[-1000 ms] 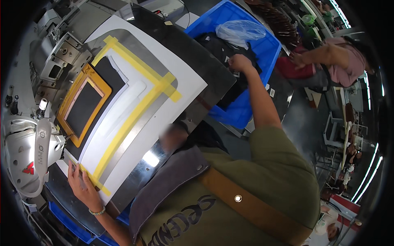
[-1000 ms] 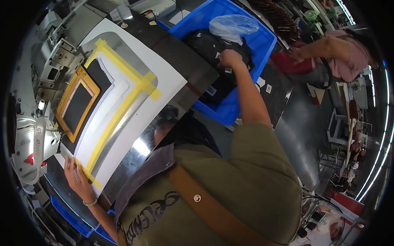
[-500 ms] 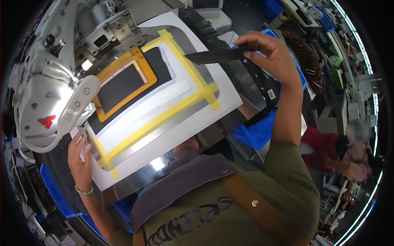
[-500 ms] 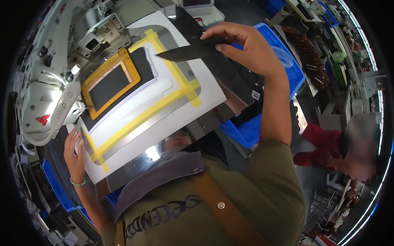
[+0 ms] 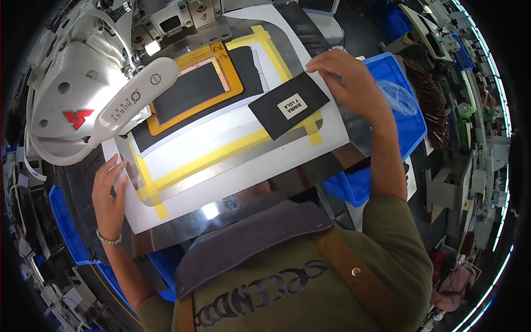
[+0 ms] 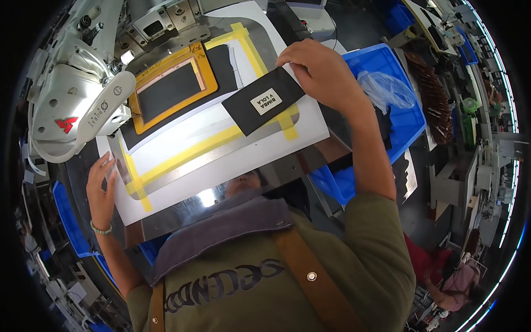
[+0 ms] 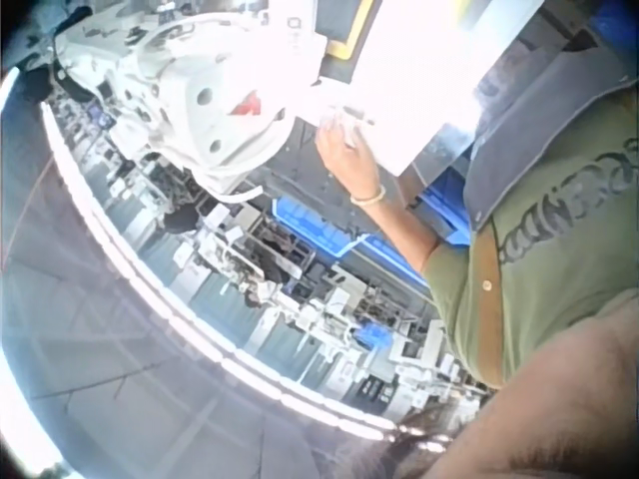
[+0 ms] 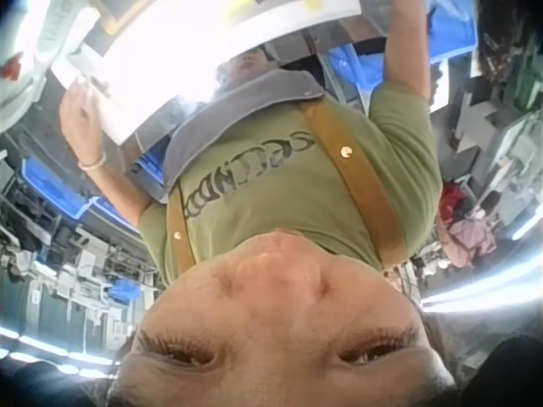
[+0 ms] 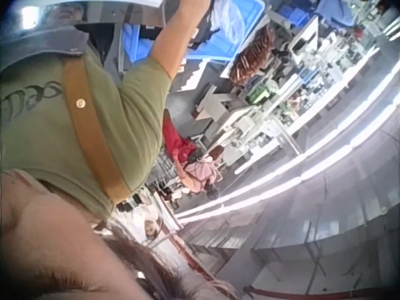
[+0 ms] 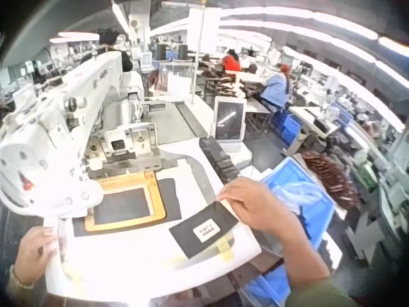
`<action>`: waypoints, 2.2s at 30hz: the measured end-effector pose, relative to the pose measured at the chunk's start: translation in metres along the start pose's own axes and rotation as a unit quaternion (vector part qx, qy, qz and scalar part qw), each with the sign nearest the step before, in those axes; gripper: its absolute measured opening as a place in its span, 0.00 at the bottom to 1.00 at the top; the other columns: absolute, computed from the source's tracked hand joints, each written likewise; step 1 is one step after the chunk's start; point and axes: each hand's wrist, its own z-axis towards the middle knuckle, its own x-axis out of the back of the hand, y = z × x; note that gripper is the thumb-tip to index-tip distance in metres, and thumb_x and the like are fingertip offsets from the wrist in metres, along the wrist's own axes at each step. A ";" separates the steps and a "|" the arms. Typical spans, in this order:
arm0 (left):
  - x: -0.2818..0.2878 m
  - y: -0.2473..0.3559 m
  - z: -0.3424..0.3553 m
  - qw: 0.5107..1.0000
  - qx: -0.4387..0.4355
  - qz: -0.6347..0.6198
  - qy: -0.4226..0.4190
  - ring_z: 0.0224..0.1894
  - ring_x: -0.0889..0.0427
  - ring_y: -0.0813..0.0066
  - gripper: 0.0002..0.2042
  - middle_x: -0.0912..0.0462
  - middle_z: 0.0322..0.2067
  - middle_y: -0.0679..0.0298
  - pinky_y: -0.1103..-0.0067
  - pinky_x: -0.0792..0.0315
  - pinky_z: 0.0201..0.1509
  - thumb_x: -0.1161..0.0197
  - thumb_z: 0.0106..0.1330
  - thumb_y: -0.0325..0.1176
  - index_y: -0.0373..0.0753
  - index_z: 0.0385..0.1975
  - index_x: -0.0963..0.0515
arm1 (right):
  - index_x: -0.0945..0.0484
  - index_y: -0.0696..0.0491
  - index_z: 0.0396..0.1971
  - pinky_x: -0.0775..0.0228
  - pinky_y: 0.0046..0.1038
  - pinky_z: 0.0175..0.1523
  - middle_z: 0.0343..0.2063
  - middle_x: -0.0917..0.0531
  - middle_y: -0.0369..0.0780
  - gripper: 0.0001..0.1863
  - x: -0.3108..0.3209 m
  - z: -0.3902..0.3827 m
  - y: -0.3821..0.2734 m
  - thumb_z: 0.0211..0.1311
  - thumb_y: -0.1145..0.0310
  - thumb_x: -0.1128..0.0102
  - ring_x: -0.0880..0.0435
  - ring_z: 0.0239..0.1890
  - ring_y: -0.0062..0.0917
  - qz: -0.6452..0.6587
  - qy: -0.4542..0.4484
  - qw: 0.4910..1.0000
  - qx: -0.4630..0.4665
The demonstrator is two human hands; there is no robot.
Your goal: The person repeatedly picks up black fabric pieces from a blue bin and places them into a yellow sewing jig on a white industrial sewing machine. They align the fabric under the presser foot, operate the machine to sew a label onto the fabric, and then remove the finished piece. This cycle is repeated multiple times throughout the video.
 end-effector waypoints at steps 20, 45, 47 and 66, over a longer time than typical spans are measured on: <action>-0.009 0.006 0.025 0.998 -0.041 -0.028 -0.029 0.61 0.20 0.53 0.14 0.19 0.58 0.51 0.67 0.29 0.66 0.37 0.66 0.26 0.33 0.51 0.18 | 0.23 0.56 0.31 0.29 0.31 0.35 0.30 0.20 0.39 0.08 -0.012 -0.015 -0.015 0.52 0.71 0.37 0.22 0.27 0.29 0.032 -0.012 0.995 -0.092; -0.050 -0.026 0.086 0.987 0.048 -0.143 -0.054 0.42 0.18 0.52 0.14 0.16 0.42 0.45 0.68 0.27 0.48 0.40 0.74 0.35 0.30 0.47 0.20 | 0.19 0.53 0.41 0.25 0.37 0.58 0.39 0.16 0.41 0.11 -0.126 0.151 -0.109 0.58 0.77 0.43 0.20 0.54 0.39 0.019 -0.085 0.988 0.125; -0.060 -0.031 0.089 0.985 0.021 -0.167 -0.041 0.44 0.17 0.54 0.15 0.15 0.43 0.47 0.69 0.26 0.51 0.39 0.74 0.37 0.31 0.51 0.20 | 0.19 0.57 0.40 0.23 0.38 0.53 0.41 0.16 0.45 0.09 -0.140 0.145 -0.114 0.59 0.77 0.41 0.18 0.49 0.41 0.006 -0.034 0.986 0.163; -0.088 -0.067 0.103 0.997 0.006 -0.071 0.004 0.52 0.17 0.54 0.15 0.15 0.49 0.51 0.67 0.25 0.56 0.35 0.69 0.33 0.34 0.52 0.20 | 0.10 0.46 0.47 0.40 0.38 0.73 0.59 0.21 0.41 0.23 -0.175 0.116 -0.100 0.58 0.83 0.48 0.28 0.66 0.36 0.162 -0.110 0.949 0.246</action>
